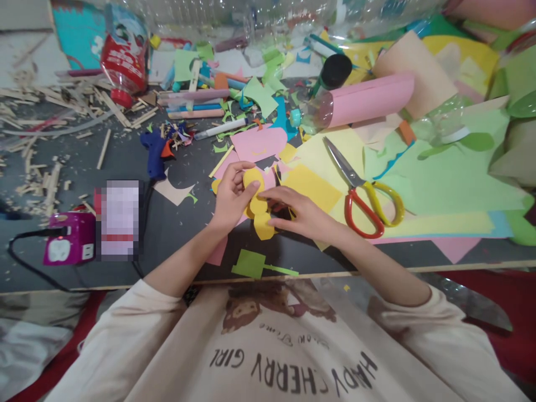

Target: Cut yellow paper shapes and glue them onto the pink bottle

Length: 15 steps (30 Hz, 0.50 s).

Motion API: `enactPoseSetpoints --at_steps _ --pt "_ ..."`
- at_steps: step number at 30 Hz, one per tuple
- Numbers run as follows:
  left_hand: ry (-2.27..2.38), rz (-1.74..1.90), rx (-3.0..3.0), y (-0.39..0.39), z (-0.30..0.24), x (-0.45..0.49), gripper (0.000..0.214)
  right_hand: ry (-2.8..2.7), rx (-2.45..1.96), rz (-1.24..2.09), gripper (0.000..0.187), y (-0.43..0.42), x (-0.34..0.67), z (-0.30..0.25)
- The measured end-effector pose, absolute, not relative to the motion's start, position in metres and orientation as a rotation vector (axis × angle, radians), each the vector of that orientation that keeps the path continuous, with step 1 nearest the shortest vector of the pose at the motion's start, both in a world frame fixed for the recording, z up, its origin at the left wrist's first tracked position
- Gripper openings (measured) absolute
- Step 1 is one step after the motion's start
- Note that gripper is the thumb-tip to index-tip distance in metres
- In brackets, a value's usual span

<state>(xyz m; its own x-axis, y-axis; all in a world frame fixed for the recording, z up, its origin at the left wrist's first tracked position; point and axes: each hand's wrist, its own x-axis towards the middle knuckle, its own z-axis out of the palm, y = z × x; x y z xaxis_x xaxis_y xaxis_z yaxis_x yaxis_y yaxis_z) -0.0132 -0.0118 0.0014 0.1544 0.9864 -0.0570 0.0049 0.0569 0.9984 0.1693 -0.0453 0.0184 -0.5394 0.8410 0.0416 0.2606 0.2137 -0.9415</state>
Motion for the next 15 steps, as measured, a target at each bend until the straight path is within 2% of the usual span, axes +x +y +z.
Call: enactPoseSetpoints --at_steps 6,11,15 --pt "1.14 1.201 1.293 -0.005 -0.003 -0.02 0.047 -1.772 -0.964 1.404 0.026 -0.026 0.143 -0.003" --pt "1.077 1.395 1.259 0.0 0.0 -0.02 0.039 -1.641 -1.013 1.103 0.026 -0.027 0.152 -0.012" --pt "1.064 1.866 1.237 0.017 0.022 -0.04 0.026 -1.45 -1.193 0.98 0.039 -0.019 0.163 -0.027"
